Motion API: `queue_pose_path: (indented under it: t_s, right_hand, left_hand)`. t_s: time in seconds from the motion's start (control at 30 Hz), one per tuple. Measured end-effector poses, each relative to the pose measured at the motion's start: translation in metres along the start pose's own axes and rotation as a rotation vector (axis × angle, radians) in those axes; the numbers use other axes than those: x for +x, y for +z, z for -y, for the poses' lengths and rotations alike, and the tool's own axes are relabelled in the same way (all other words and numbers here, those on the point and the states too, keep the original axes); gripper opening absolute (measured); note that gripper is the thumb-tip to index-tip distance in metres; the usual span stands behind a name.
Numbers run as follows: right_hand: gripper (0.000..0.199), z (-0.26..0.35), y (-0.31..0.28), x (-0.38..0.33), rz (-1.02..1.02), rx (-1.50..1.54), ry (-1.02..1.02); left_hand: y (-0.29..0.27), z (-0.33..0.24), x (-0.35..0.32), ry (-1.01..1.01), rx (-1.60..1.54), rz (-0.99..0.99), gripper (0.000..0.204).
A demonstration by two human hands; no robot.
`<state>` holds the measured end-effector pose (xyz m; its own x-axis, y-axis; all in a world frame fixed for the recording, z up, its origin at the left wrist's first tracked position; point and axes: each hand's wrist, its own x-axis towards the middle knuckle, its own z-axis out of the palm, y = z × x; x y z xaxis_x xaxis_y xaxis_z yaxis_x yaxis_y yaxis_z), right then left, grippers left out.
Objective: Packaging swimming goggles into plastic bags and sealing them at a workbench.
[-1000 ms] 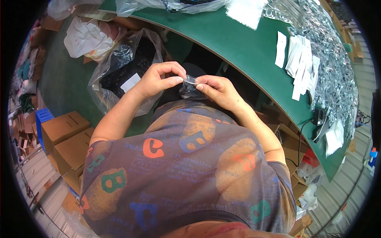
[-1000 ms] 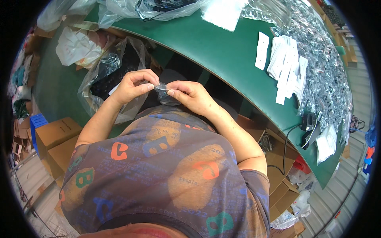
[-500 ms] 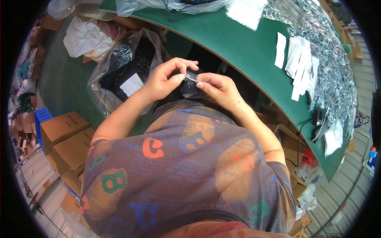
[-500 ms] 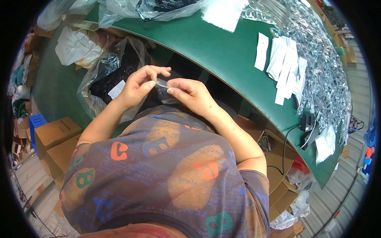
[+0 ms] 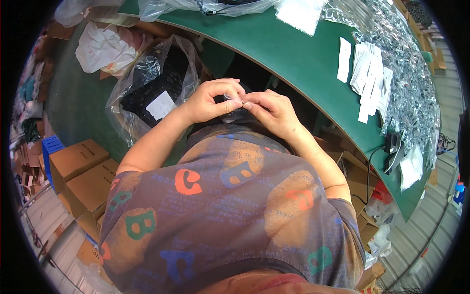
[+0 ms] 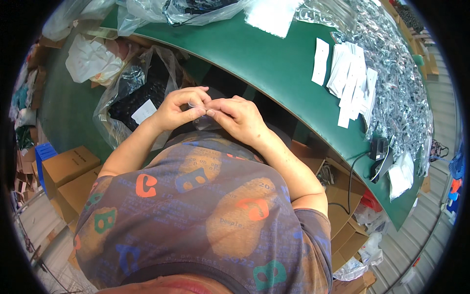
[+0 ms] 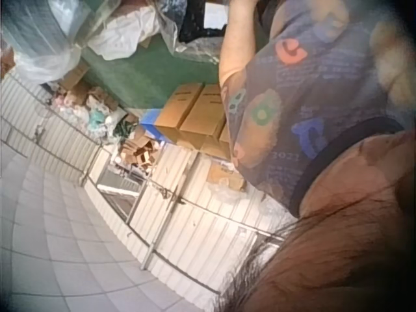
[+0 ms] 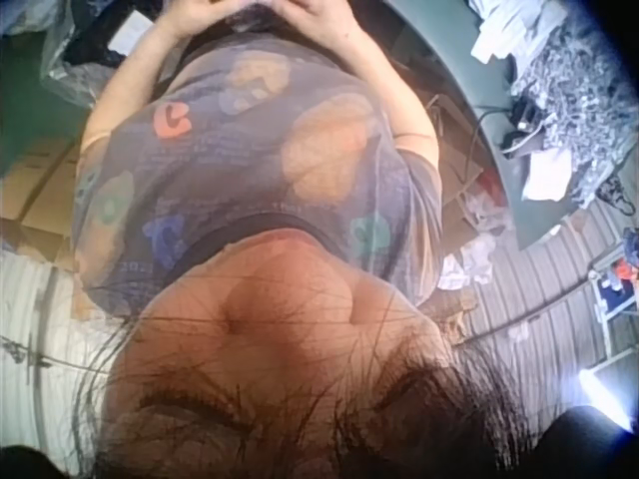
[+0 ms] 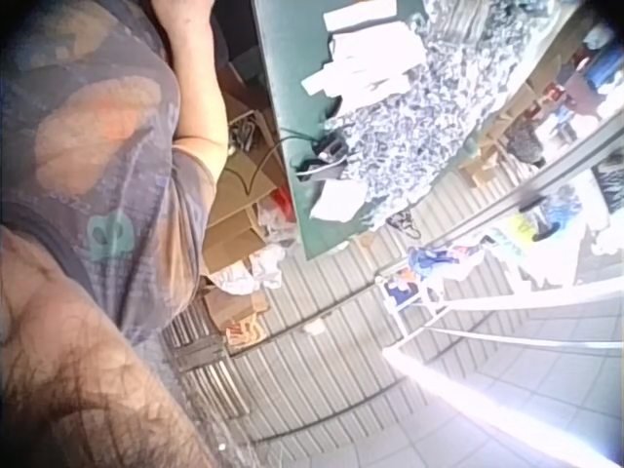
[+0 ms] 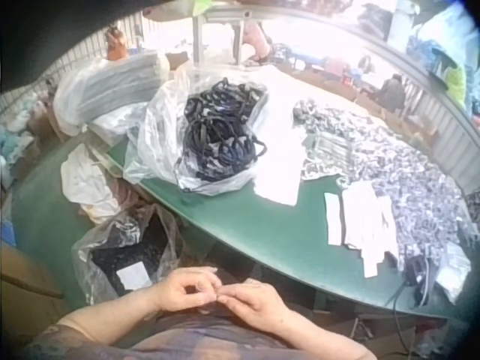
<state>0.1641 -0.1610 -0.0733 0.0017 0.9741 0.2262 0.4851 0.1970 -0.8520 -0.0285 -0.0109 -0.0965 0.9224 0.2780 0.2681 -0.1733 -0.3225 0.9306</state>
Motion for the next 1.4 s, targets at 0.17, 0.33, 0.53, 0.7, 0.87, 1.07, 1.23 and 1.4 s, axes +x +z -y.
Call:
queue_pose_path:
  t_s: [0.17, 0.33, 0.53, 0.7, 0.87, 1.07, 1.23, 1.4]
  right_hand:
    - [0.017, -0.011, -0.005, -0.001, 0.047, -0.007, -0.038]
    - [0.018, -0.036, 0.009, 0.001, -0.003, 0.234, 0.327]
    - [0.033, -0.036, -0.009, 0.001, 0.011, 0.342, 0.434]
    - [0.018, -0.031, -0.017, -0.014, -0.011, 0.354, 0.445]
    - [0.013, -0.028, -0.013, -0.020, -0.123, 0.278, 0.351]
    - [0.013, -0.035, -0.012, -0.024, -0.144, 0.337, 0.316]
    - [0.012, -0.035, -0.009, -0.024, -0.150, 0.286, 0.299]
    - [0.012, -0.042, -0.002, -0.026, -0.156, 0.317, 0.321]
  left_hand:
    - [0.006, -0.003, -0.005, 0.011, -0.024, 0.010, 0.014]
    - [0.030, 0.040, -0.010, -0.240, -0.401, -0.171, 0.009]
    - [0.055, 0.058, -0.011, -0.254, -0.529, -0.285, 0.009]
    - [0.048, 0.055, -0.010, -0.329, -0.554, -0.282, 0.010]
    - [0.048, 0.048, -0.007, -0.318, -0.544, -0.292, 0.011]
    - [0.045, 0.047, -0.004, -0.340, -0.553, -0.308, 0.013]
    - [0.047, 0.043, -0.003, -0.353, -0.472, -0.329, 0.016]
    - [0.047, 0.033, -0.001, -0.315, -0.389, -0.355, 0.021]
